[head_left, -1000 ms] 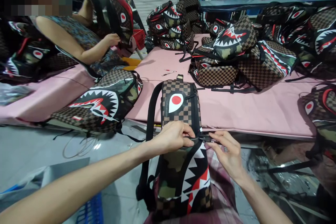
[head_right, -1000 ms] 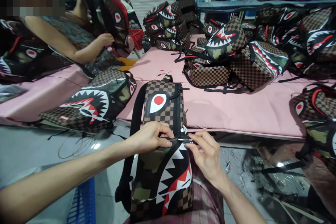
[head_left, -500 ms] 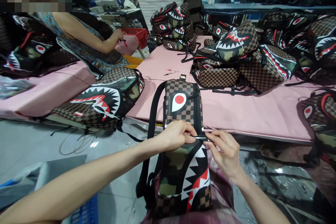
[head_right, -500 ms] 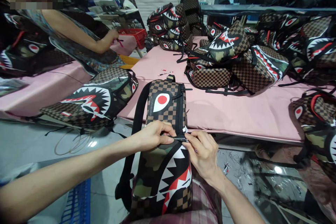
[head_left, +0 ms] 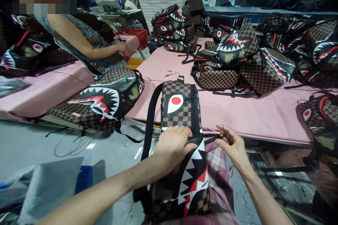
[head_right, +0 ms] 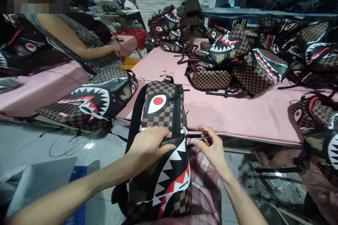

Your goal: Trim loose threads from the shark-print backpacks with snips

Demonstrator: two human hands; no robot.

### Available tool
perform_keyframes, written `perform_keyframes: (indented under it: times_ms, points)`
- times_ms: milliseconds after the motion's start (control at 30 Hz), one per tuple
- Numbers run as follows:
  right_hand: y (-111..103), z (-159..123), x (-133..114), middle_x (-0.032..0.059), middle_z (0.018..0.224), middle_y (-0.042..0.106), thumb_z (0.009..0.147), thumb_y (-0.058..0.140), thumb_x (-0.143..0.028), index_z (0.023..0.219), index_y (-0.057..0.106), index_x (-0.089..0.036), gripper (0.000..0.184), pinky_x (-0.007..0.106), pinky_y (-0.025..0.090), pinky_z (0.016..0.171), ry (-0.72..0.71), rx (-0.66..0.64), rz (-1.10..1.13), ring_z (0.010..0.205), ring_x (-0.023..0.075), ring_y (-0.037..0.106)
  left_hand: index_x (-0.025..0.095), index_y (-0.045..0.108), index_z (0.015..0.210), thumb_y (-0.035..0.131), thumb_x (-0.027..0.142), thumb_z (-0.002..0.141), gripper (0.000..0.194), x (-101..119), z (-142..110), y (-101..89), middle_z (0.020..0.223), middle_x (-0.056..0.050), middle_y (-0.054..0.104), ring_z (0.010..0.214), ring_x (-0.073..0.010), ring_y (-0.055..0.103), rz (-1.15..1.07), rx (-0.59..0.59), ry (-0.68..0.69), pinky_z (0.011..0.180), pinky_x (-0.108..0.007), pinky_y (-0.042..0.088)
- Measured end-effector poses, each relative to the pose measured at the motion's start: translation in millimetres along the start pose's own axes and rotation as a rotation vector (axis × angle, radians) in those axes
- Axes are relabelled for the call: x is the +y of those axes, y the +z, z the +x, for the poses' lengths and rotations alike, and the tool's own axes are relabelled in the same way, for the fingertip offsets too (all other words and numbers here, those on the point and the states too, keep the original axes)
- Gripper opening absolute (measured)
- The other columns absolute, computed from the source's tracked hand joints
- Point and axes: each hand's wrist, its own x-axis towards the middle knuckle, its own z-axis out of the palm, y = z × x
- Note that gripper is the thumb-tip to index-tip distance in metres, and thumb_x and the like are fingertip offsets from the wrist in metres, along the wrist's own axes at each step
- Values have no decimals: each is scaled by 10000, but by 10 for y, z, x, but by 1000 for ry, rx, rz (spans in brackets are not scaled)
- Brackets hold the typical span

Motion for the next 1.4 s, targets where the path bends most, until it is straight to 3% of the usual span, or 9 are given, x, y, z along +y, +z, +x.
perform_keyframes:
  times_ms: [133,267,400,500,633,833,1033,1167,1400]
  points:
    - [87,-85,-166,32,881,622,808,523,-180,1056,623,-226,272,236,469,624,-261,-261,-126,730,133,584,185,596,831,489,166,807,111,59,-204,153,800,-44,622,764,-190,545,-163,214,72,689,-314,431]
    - [227,31,-419,63,1036,607,835,441,-116,1115,577,-212,326,250,448,720,-454,-522,-409,889,158,585,201,590,908,366,116,864,244,-107,-202,25,874,-17,644,789,-130,570,-393,201,135,713,-244,445]
    - [338,336,-591,5,685,605,805,553,-248,787,617,-193,86,230,367,545,-453,-753,-603,589,132,542,206,555,1045,513,284,847,217,-462,159,-292,1030,-44,605,961,-181,514,-152,8,260,832,-296,399]
    - [394,439,-650,-37,512,507,751,603,-262,627,553,-198,148,226,274,471,-473,-883,-629,461,103,429,216,586,974,669,436,705,357,-583,424,-444,1002,-55,580,984,-240,463,78,-240,385,811,-339,371]
    - [447,335,-654,-32,597,533,680,468,-57,634,519,-186,146,210,282,490,-509,-904,-441,524,92,445,216,592,927,736,420,626,391,-494,514,-391,1024,-76,565,999,-275,450,236,-359,292,771,-370,350]
    - [465,207,-569,-25,610,482,740,450,-72,691,505,-168,121,193,313,489,-572,-924,-182,534,83,427,119,575,897,746,276,633,352,-459,431,-89,960,-120,608,1001,-288,473,336,-110,257,747,-391,332]
    - [190,45,-403,11,702,534,840,488,-158,749,520,-168,97,227,298,506,-757,-771,-439,557,90,445,180,566,844,496,276,875,123,-445,-39,21,858,-18,642,972,-189,518,-152,285,322,811,-365,313]
    - [114,-98,-341,11,740,564,885,446,-179,763,529,-171,148,237,281,496,-857,-691,-576,529,82,424,176,547,974,575,382,816,261,-302,-515,120,919,-37,639,967,-207,496,-255,239,307,787,-345,340]
    - [229,-243,-301,16,864,655,886,407,-99,908,592,-158,196,236,312,476,-1039,-704,-755,530,81,469,168,558,857,408,163,906,158,-358,-878,426,897,-34,624,1029,-207,455,-189,353,315,784,-340,330]
